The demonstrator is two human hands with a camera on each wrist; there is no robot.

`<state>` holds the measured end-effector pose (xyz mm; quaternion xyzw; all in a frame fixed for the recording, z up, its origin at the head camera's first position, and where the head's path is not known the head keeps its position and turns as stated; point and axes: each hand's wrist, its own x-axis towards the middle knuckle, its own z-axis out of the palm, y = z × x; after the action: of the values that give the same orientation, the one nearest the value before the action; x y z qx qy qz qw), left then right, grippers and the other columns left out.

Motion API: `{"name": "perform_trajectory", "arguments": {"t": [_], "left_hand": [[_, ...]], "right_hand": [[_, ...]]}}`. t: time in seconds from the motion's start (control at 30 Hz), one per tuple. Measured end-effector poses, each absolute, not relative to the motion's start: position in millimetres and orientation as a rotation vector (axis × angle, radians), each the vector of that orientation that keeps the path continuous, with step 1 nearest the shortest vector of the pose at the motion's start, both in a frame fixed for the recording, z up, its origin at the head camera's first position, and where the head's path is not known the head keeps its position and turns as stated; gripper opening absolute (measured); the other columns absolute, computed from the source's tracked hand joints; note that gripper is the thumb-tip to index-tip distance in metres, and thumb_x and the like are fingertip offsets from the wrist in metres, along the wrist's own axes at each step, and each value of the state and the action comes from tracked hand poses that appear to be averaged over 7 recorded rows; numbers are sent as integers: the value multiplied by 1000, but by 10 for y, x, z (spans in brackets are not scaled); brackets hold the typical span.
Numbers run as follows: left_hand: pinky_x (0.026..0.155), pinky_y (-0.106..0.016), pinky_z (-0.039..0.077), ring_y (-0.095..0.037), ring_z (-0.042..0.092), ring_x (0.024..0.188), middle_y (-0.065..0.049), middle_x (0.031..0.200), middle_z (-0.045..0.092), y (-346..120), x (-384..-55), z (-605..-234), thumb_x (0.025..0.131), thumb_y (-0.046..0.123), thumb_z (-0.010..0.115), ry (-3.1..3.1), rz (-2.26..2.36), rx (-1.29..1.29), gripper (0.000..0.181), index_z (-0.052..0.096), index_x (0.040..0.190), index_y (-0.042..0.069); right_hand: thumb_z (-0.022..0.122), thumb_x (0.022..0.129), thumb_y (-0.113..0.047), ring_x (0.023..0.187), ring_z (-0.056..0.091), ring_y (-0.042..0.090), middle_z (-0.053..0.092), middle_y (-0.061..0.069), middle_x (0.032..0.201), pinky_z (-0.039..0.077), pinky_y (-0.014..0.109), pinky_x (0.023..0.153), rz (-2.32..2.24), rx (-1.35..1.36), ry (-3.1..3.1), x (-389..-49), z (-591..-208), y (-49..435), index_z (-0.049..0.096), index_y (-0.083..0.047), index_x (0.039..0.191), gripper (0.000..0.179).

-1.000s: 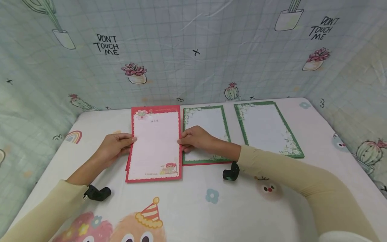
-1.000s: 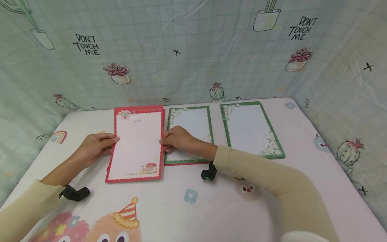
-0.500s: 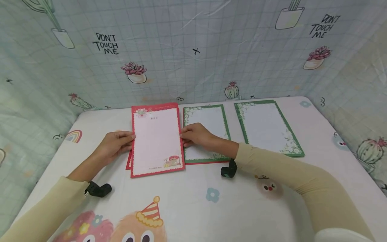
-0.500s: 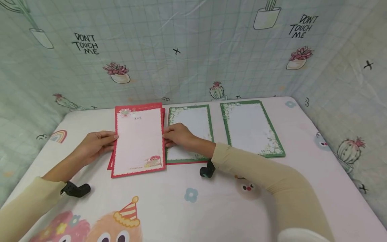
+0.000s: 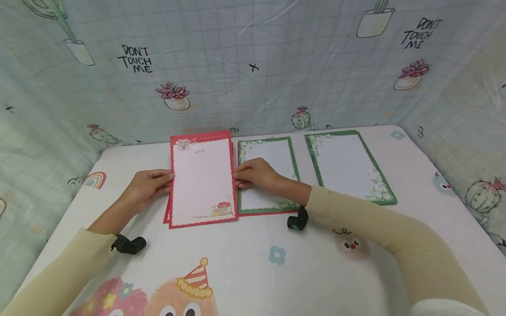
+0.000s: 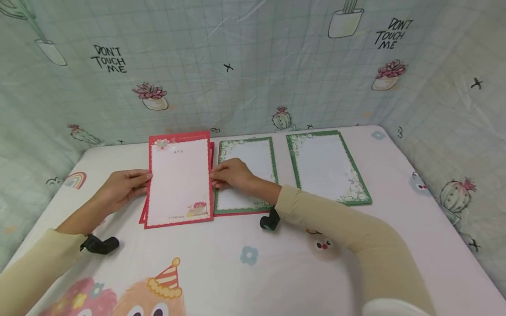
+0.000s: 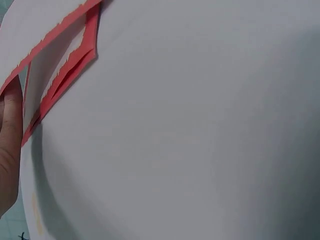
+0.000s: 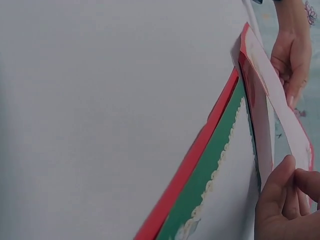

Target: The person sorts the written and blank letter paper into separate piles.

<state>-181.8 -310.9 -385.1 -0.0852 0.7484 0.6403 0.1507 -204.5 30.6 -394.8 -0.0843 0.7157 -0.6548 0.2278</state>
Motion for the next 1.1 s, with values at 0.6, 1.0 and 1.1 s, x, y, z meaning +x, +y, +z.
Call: {"name": "perform_trajectory", "arguments": {"t": [0.6,1.0,1.1], "left_hand": [[82,-22,60,-4,69,85,12,93,72,-3173,-2021,-3910,101,25,66,2200,1767,-240,61,44,148,-6],[85,-23,59,-3,71,86,15,95,69,-3146,-2048,-3932,98,27,69,2277,1726,-254,63,46,147,-6],[85,-24,60,-3,71,87,14,96,69,-3135,-2039,-3931,97,26,71,2287,1723,-236,64,48,146,-8]], "right_hand": [[70,96,-5,69,72,15,75,16,92,63,30,73,-1767,-281,2077,-2132,-3949,208,73,7,105,16],[73,94,-9,64,72,15,75,15,82,63,29,70,-1650,-289,2215,-2175,-3944,208,76,4,99,14],[75,93,-11,63,71,15,75,14,80,63,28,68,-1629,-283,2235,-2172,-3960,220,77,3,97,15]]}}
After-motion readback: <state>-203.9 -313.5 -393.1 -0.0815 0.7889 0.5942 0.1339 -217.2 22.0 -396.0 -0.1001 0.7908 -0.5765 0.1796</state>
